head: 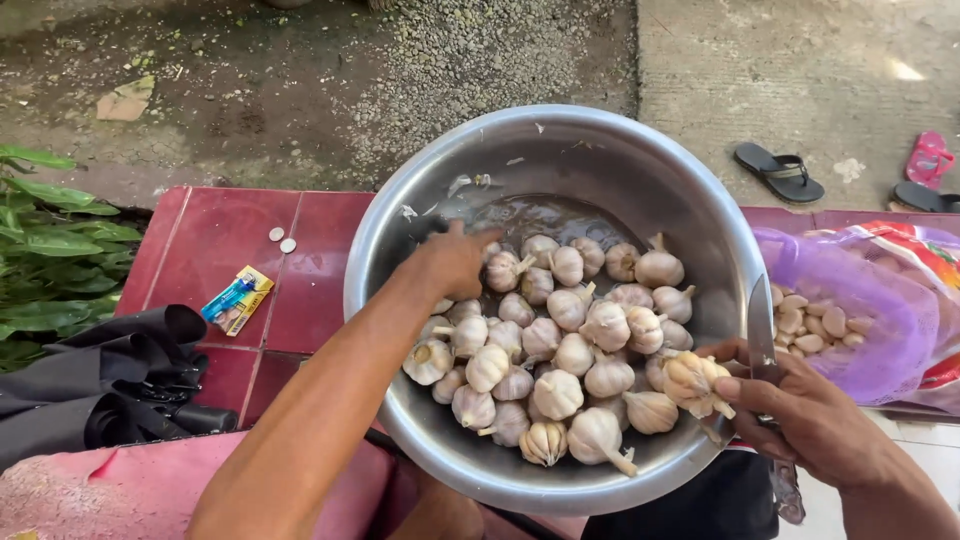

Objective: The person sits on a low tiled platform and peels garlic cloves using a small knife. They hold a garlic bulb, separate cloves, and trim the ends and skins, placing the peeled cloves into a metal bowl. A second person is visible in the background also working with garlic.

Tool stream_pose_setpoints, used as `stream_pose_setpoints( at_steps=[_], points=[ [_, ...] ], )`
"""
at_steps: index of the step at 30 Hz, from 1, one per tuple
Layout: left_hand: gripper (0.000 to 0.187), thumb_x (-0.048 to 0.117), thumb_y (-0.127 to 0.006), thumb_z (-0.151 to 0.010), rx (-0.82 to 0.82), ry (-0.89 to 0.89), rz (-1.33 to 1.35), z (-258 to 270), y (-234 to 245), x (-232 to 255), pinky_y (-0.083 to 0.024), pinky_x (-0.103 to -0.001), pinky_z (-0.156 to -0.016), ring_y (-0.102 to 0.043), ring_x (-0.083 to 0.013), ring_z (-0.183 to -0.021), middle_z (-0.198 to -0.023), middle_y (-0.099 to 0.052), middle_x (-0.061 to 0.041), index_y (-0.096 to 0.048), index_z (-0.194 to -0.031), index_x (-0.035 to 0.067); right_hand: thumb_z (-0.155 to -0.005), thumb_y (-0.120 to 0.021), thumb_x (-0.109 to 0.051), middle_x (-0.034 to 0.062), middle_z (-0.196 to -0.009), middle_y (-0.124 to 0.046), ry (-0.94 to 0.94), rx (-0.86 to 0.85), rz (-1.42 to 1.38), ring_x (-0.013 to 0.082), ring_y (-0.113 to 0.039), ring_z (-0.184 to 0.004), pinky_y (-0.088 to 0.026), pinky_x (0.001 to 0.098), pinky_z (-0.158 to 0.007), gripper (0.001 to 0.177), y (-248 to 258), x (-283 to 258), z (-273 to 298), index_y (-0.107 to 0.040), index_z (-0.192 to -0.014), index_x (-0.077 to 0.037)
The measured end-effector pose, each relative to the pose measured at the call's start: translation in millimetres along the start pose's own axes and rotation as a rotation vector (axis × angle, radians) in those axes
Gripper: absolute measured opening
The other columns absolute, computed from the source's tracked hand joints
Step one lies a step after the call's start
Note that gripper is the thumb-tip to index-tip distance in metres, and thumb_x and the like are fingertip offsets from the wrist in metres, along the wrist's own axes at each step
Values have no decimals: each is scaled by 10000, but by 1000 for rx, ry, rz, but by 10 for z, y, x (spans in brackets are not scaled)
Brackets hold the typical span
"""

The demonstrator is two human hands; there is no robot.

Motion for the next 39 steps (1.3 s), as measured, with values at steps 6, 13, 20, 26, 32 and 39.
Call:
stream_pose_setpoints(
  at_steps=[6, 13, 20, 26, 32, 39],
  points=[
    [975, -3, -647, -866, 60, -136, -90, -116, -67, 155, -619, -376, -701, -704, -377, -1058, -1693, 65, -286, -169, -1647, 334, -891, -666, -150, 105, -342, -362, 54, -40, 59, 149, -282, -272, -226, 306, -337, 378, -64, -90, 8, -688, -1217, 40],
    [745, 102, -697, -876, 95, -217, 72, 130, 204, 194, -395, -501, -1139, -736, -210, -993, -1642, -114, -350, -411, -1531, 312, -901, -656, -148, 88, -320, -379, 76, -88, 13, 159, -318, -270, -487, 386, -457, 384, -25, -43, 13, -691, -1231, 46],
    [1196, -234, -547, -811, 85, -281, -134, -15, 42, 395, -549, -289, -558, -695, -231, -981, -1708, 100, -257, -59, -1636, 482, -910, -638, -126, 85, -314, -354, 74, -110, 6, 155, -310, -257, -399, 357, -435, 371, -90, -102, 27, -675, -1232, 54],
    [1038, -52, -647, -849, 144, -361, -338, -297, 44, 513, -598, -424, -746, -643, -333, -1007, -1676, -46, -241, -193, -1614, 482, -913, -643, -167, 84, -303, -374, 92, -110, 27, 144, -308, -278, -516, 387, -519, 382, -126, -177, 43, -693, -1231, 39],
    [1002, -38, -588, -885, -34, -226, -271, -141, 188, 682, -576, -384, -795, -596, -312, -1229, -1728, 98, -176, -160, -1625, 485, -926, -633, -169, 97, -308, -387, 80, -116, 25, 144, -296, -284, -399, 345, -457, 344, -176, -222, 80, -675, -1193, 43],
    [868, 50, -694, -910, 3, -149, -135, -14, 214, 517, -570, -381, -951, -498, -310, -1391, -1740, 110, -138, -303, -1596, 410, -965, -580, -149, 96, -294, -369, 136, -162, -49, 160, -296, -251, -472, 341, -429, 303, -181, -207, 63, -630, -1198, 37]
  ],
)
Point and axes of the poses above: each hand's wrist, its own z-axis away from the middle knuckle, its own y-axis out of the back of the hand, x = y × z, the point moved 1 cm from there along -z, towards the middle knuckle
